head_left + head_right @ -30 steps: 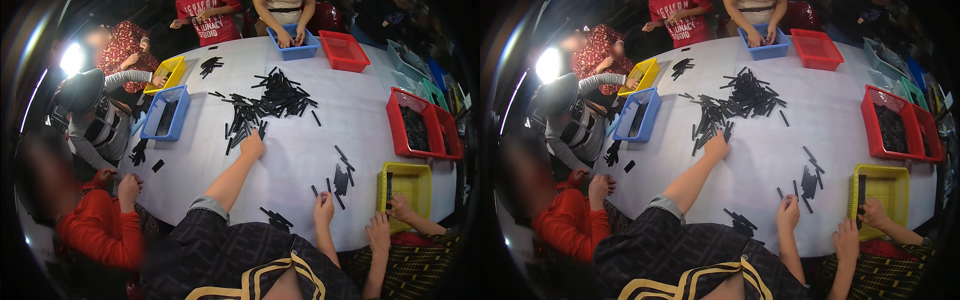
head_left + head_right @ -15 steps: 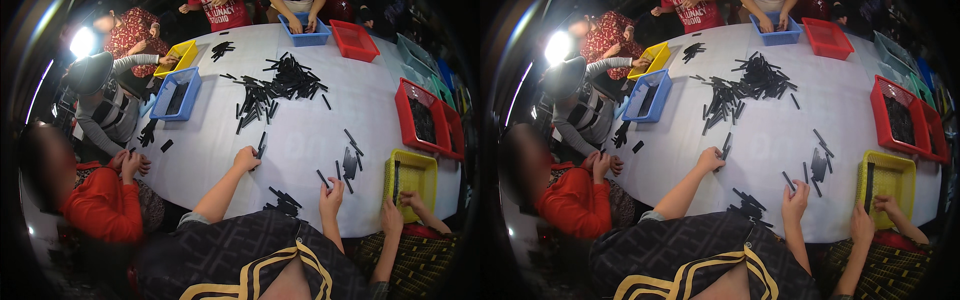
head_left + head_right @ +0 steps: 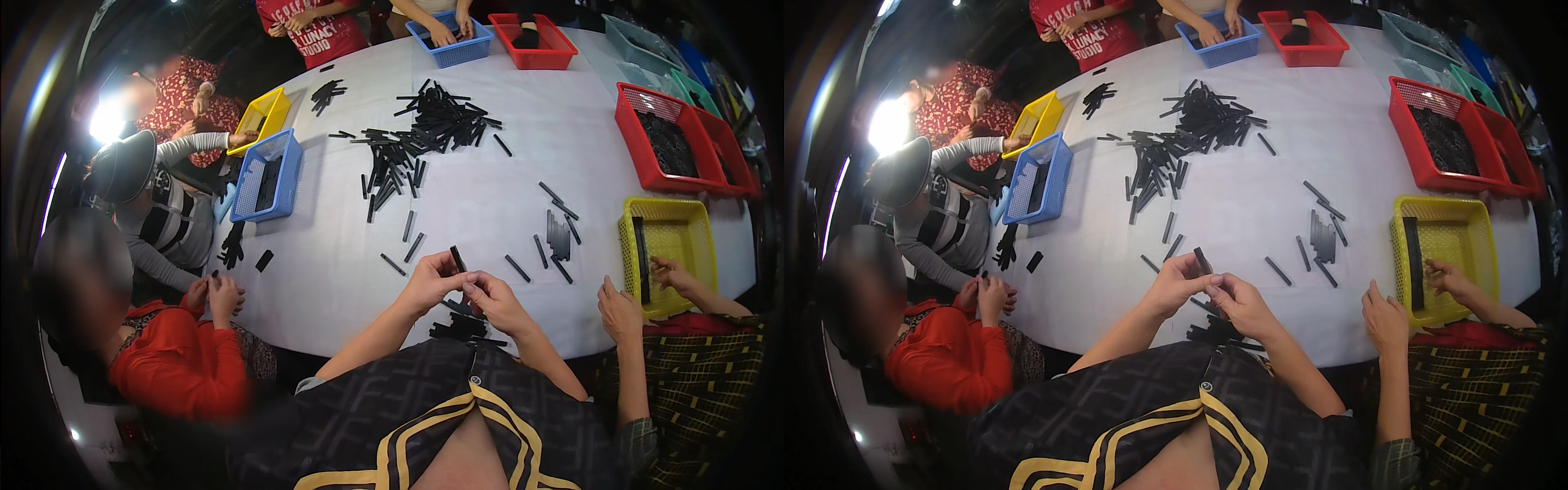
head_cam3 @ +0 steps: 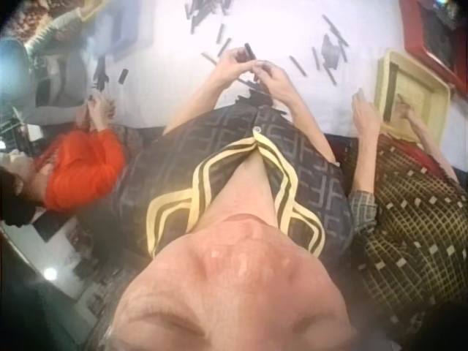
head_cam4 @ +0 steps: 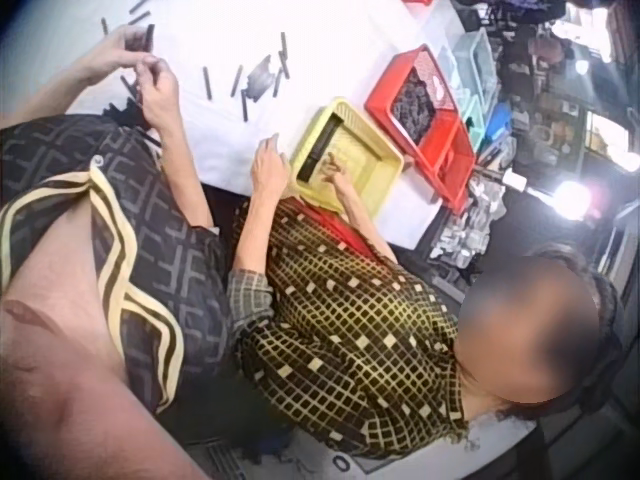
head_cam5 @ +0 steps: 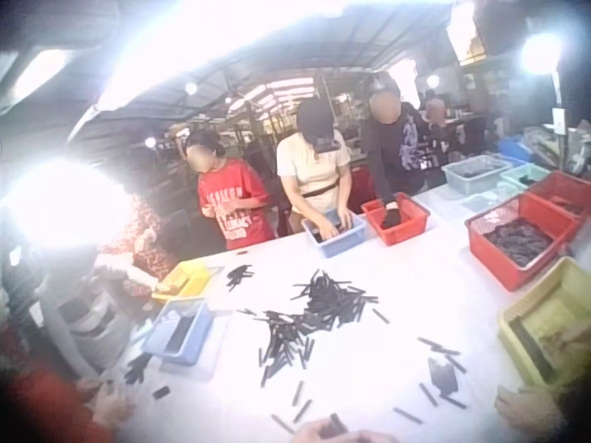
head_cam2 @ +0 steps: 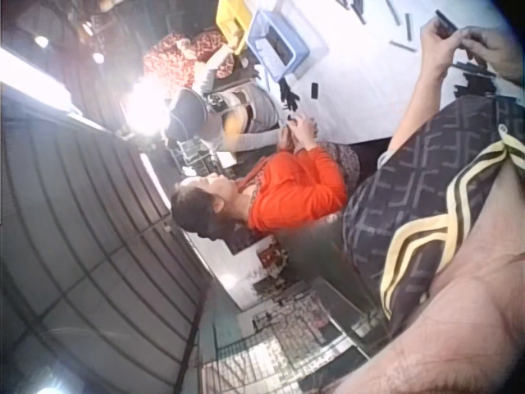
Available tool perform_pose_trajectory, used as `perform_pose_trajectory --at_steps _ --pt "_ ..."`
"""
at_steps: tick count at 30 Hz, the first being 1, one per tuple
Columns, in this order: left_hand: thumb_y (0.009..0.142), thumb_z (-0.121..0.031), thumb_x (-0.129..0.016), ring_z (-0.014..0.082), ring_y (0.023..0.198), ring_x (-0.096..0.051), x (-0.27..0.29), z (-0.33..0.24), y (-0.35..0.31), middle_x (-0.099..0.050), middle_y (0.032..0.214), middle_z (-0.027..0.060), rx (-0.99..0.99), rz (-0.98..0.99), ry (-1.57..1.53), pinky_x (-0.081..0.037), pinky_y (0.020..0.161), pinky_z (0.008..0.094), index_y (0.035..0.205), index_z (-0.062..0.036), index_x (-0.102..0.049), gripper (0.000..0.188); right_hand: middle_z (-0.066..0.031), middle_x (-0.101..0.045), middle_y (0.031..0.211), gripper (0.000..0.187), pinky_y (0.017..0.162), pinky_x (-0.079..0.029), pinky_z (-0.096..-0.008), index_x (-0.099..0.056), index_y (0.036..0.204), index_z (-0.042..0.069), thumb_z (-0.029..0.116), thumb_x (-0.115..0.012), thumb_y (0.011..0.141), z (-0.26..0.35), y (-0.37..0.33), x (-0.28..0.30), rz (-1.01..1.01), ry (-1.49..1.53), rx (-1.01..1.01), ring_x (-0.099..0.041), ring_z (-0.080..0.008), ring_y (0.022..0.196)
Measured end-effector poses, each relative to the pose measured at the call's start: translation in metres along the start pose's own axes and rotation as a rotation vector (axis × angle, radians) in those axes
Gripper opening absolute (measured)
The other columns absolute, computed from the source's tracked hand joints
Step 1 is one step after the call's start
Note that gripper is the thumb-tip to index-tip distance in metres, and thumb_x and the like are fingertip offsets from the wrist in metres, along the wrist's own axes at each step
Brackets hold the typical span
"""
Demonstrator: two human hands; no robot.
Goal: The person picks small black plastic pieces from a table and joins them together by hand. They place the assembled pieces into a yellow basket while other people at the table perform the same task.
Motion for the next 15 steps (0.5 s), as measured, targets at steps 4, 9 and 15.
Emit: perform_pose_trajectory --at_steps 4,9,15 --pt "0.082 -0.017 -0.065 0.0043 0.056 -0.045 -0.009 -0.016 -0.005 -0.054 0.063 -0.0017 -0.012 -0.07 0.001 -0.034 0.051 0.0193 0.074 -0.004 -0.059 0.016 0.0 -0.05 0.069 0.026 0.049 -0.035 -0.0204 -0.053 0.082 0.002 0.025 -0.047 0.092 0.007 -0.007 0.002 0.01 -0.034 0.028 -0.043 -0.0056 0.055" --pt "0.085 -0.025 -0.061 0.0037 0.048 -0.037 0.005 -0.035 0.006 -0.047 0.053 -0.0024 -0.041 -0.201 -0.046 -0.025 0.044 0.0195 0.06 -0.0063 -0.051 0.033 0.0005 -0.047 0.064 0.025 0.048 -0.035 -0.0199 -0.05 0.076 0.004 0.023 -0.046 0.092 0.022 -0.02 -0.005 0.016 0.215 -0.067 -0.042 -0.0067 0.052" --pt "0.088 -0.027 -0.056 0.0037 0.048 -0.037 -0.004 -0.046 0.003 -0.046 0.054 -0.0026 -0.015 -0.151 -0.132 -0.026 0.044 0.0194 0.064 -0.0059 -0.052 0.033 -0.0009 -0.046 0.063 0.028 0.047 -0.034 -0.0207 -0.047 0.073 0.006 0.026 -0.043 0.093 0.025 -0.026 -0.012 0.162 0.548 -0.137 -0.039 -0.008 0.05"
Point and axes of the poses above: each hand's wrist, its own y-axis towards the middle knuckle, its own x-axis out of the back of the hand, z = x × y, the point moved 7 cm from there along y, towards the middle knuckle
